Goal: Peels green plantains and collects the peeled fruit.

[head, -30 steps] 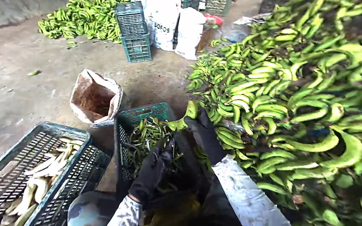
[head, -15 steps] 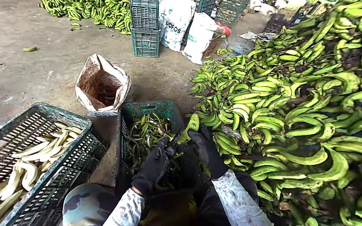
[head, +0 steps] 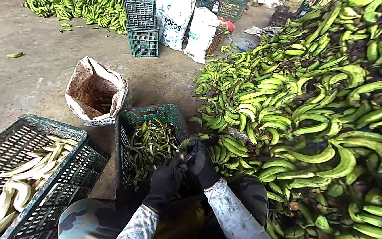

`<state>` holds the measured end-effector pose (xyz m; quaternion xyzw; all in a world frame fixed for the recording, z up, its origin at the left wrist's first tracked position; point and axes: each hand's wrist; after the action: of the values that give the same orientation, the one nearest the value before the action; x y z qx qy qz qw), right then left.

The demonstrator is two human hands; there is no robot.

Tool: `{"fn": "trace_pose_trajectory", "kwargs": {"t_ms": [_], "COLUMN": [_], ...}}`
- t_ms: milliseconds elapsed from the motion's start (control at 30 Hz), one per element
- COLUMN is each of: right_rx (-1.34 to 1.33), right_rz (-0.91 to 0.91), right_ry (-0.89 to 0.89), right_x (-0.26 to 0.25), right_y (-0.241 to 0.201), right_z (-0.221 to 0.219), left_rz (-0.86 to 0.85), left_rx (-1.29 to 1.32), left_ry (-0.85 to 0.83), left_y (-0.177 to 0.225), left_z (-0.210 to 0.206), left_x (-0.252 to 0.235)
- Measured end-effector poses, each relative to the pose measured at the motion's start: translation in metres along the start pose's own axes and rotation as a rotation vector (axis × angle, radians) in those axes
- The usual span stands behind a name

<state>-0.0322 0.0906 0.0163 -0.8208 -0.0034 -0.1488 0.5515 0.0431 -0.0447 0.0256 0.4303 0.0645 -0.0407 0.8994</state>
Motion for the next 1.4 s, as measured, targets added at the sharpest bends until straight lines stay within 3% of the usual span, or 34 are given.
{"fn": "trace_pose_trajectory", "kwargs": {"t_ms": [67,133,200,400,500,700,800,967,1067,1100,1200,1333,1400], "right_rx": [0.079,0.144,0.160,0.409,0.480,0.810,1.046,1.410,1.604,1.532,1.006,0.526,0.419], "right_rz": [0.015,0.039,0.078,-0.126,-0.241,-0.227,-0.177,-0.073,0.059,0.038,-0.030,0.039,0.067], "right_ry": [0.012,-0.096,-0.270,-0.770,-0.837,-0.881,-0.808,-0.621,-0.368,-0.288,-0.197,-0.142,-0.170], "right_x": [-0.011,-0.016,-0.020,-0.027,-0.025,-0.036,-0.046,-0.075,-0.108,-0.110,-0.093,-0.074,-0.070], "right_y": [0.003,0.002,-0.005,-0.060,-0.080,-0.099,-0.101,-0.092,-0.076,-0.076,-0.080,-0.085,-0.082], "right_z": [-0.001,0.001,0.004,0.015,0.021,0.037,0.051,0.065,0.118,0.128,0.115,0.073,0.056], "left_rz": [0.163,0.284,0.277,0.175,0.168,0.199,0.175,0.183,-0.102,-0.193,0.026,0.487,0.567], "left_rx": [0.482,1.042,1.297,1.110,1.053,0.893,0.850,0.756,0.927,1.028,1.090,0.705,0.559], "left_ry": [-0.122,-0.279,-0.393,-0.315,-0.299,-0.179,-0.131,-0.155,-0.096,-0.103,-0.101,-0.284,-0.284], "left_y": [0.002,-0.005,-0.016,-0.027,-0.024,-0.007,-0.011,-0.002,-0.022,-0.025,-0.011,-0.028,-0.024], "left_z": [0.002,0.007,0.015,0.057,0.068,0.080,0.096,0.087,0.114,0.122,0.114,0.044,0.019], "left_x": [0.003,0.005,0.005,-0.003,-0.003,0.000,-0.004,0.005,0.003,-0.001,0.000,-0.015,-0.016]}}
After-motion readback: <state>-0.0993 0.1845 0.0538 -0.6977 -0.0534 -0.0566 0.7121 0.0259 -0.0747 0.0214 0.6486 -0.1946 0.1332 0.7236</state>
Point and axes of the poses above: each hand's wrist, its own x-axis away from the middle knuckle, its own z-axis out of the back of the hand, y = z × x, and after that the axes turned 5 degrees about y, right-handed
